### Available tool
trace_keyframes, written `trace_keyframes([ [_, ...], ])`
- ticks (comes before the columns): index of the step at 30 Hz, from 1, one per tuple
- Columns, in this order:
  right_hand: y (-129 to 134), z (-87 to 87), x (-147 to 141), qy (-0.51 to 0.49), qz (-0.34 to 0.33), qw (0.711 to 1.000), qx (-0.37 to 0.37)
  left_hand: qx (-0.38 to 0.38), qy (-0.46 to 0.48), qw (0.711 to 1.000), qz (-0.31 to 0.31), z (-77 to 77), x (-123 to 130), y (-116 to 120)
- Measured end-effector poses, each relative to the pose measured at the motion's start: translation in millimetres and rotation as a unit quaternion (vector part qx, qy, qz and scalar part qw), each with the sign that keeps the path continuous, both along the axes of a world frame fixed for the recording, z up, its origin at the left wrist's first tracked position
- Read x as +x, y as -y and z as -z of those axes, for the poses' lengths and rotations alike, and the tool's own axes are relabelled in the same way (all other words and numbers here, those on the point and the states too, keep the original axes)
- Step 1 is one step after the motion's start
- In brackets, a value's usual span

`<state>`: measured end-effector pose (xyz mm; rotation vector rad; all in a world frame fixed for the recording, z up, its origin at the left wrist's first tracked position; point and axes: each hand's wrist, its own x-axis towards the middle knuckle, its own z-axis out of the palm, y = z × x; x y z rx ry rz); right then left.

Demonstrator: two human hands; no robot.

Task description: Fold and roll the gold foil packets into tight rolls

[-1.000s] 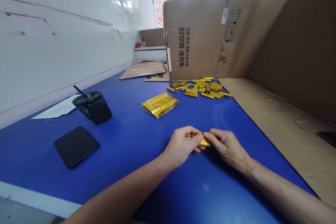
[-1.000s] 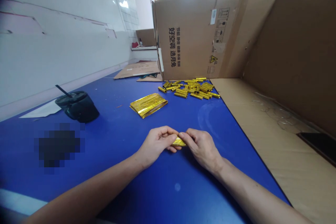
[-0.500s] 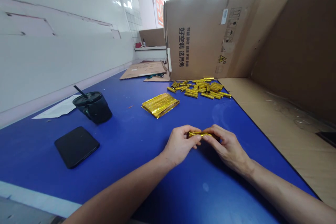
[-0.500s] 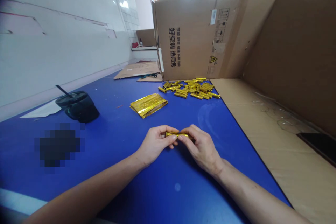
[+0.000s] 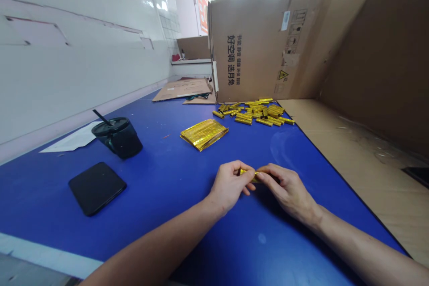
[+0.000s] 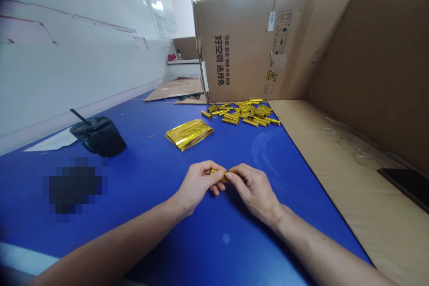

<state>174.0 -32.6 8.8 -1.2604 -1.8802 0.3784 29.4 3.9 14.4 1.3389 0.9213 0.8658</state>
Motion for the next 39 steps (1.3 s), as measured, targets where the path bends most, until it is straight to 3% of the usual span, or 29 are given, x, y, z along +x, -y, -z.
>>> trace_keyframes([
  [6, 2.6, 1.1, -1.1, 0.03, 0.021, 0.998, 0.045, -0.015, 0.003, 1.0, -0.01, 1.6, 1.6, -0.2],
  [11, 1.1, 0.5, -1.0, -0.013, 0.0, 1.0, -0.004, -0.02, 0.059, 0.998, -0.009, 1.3, -0.5, -1.7],
  [16, -0.8, 3.2, 0.3, -0.032, 0.017, 0.999, 0.004, -0.054, 0.08, 0.995, 0.006, -1.9, -1.4, -1.9],
  [23, -1.4, 3.8, -0.9, -0.067, 0.006, 0.998, -0.018, -0.003, 0.078, 0.997, 0.008, -0.5, -0.5, -1.8],
  [29, -1.6, 3.7, -0.5, -0.056, 0.006, 0.998, 0.003, 0.01, 0.077, 0.997, 0.011, 1.8, -0.9, -1.7],
  [39, -0.6, 2.2, -3.0, -0.088, 0.019, 0.996, -0.022, 0.007, 0.1, 0.995, -0.024, -0.4, -4.0, -5.8],
])
